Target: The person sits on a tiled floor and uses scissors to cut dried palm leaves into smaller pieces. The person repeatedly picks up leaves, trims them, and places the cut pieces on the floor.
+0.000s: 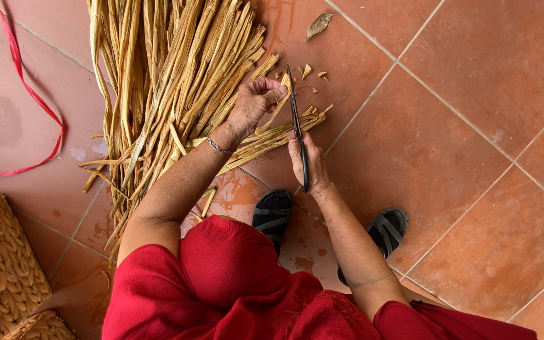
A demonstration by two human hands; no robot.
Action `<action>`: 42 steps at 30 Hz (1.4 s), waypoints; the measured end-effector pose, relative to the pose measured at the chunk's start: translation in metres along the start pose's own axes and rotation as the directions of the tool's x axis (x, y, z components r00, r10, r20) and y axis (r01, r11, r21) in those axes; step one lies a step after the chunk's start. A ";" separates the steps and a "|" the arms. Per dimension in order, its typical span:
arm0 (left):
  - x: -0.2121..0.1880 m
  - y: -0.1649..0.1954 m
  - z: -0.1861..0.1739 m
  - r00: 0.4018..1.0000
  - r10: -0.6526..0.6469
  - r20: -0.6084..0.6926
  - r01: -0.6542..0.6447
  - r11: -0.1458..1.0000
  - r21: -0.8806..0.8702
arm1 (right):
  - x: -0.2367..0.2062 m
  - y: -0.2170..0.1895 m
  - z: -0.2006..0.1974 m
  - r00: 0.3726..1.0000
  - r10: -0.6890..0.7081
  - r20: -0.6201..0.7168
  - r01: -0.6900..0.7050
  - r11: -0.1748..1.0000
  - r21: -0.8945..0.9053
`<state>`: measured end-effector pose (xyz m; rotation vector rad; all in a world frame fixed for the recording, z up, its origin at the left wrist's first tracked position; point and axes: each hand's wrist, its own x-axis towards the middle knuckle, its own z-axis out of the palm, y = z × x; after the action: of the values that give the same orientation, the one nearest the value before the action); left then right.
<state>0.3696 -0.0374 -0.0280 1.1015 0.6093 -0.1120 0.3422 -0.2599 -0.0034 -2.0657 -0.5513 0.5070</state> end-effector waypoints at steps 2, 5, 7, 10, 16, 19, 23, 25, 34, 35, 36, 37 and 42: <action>0.002 -0.001 -0.001 1.000 -0.008 0.003 0.007 1.000 0.028 | -0.002 0.005 0.003 0.998 0.058 0.010 -0.057 0.998 -0.034; 0.005 -0.005 -0.003 0.999 -0.048 0.004 0.047 0.996 0.078 | -0.005 0.012 0.007 0.994 0.106 -0.015 -0.106 0.994 0.028; 0.005 -0.011 -0.003 0.994 -0.104 0.016 0.104 0.994 0.047 | -0.006 0.017 0.009 0.980 0.193 -0.054 -0.183 0.971 0.152; -0.004 -0.023 -0.004 0.979 -0.159 0.130 0.054 0.812 0.582 | -0.005 0.023 0.005 0.932 0.351 -0.091 -0.301 0.888 0.346; 0.009 -0.007 -0.019 0.955 0.280 0.097 -0.195 0.350 0.916 | -0.003 0.023 -0.001 0.976 0.169 -0.137 -0.125 0.951 0.283; 0.022 0.012 -0.030 0.967 0.256 -0.005 -0.027 0.122 0.992 | -0.006 0.018 0.007 0.982 0.180 -0.062 -0.152 0.937 0.313; 0.025 0.018 -0.036 0.854 0.506 0.120 -0.127 -0.021 0.992 | -0.006 0.016 0.012 0.976 0.219 0.012 -0.213 0.929 0.303; 0.025 0.016 -0.035 0.890 0.456 0.033 -0.067 0.059 0.996 | -0.006 0.016 0.013 0.977 0.214 0.019 -0.210 0.935 0.284; 0.018 0.022 -0.036 0.874 0.482 0.066 -0.132 0.105 0.986 | 0.005 0.010 0.012 0.984 0.174 0.045 -0.179 0.937 0.300; 0.014 0.022 -0.036 0.884 0.465 0.050 -0.147 0.175 0.974 | 0.007 0.009 0.012 0.978 0.199 0.060 -0.208 0.935 0.287; 0.010 0.021 -0.035 0.894 0.446 0.036 -0.160 0.244 0.956 | 0.010 0.008 0.011 0.971 0.225 0.076 -0.237 0.932 0.274; 0.006 0.020 -0.034 0.906 0.424 0.024 -0.170 0.312 0.935 | 0.012 0.008 0.012 0.976 0.205 0.071 -0.216 0.936 0.278; -0.009 0.008 -0.025 0.898 0.431 0.088 -0.290 0.431 0.854 | 0.024 0.000 0.021 0.984 0.171 0.052 -0.179 0.942 0.286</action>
<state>0.3553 -0.0145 -0.0250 2.2383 0.4070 0.0659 0.3500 -0.2327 -0.0178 -1.8365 -0.2880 0.6784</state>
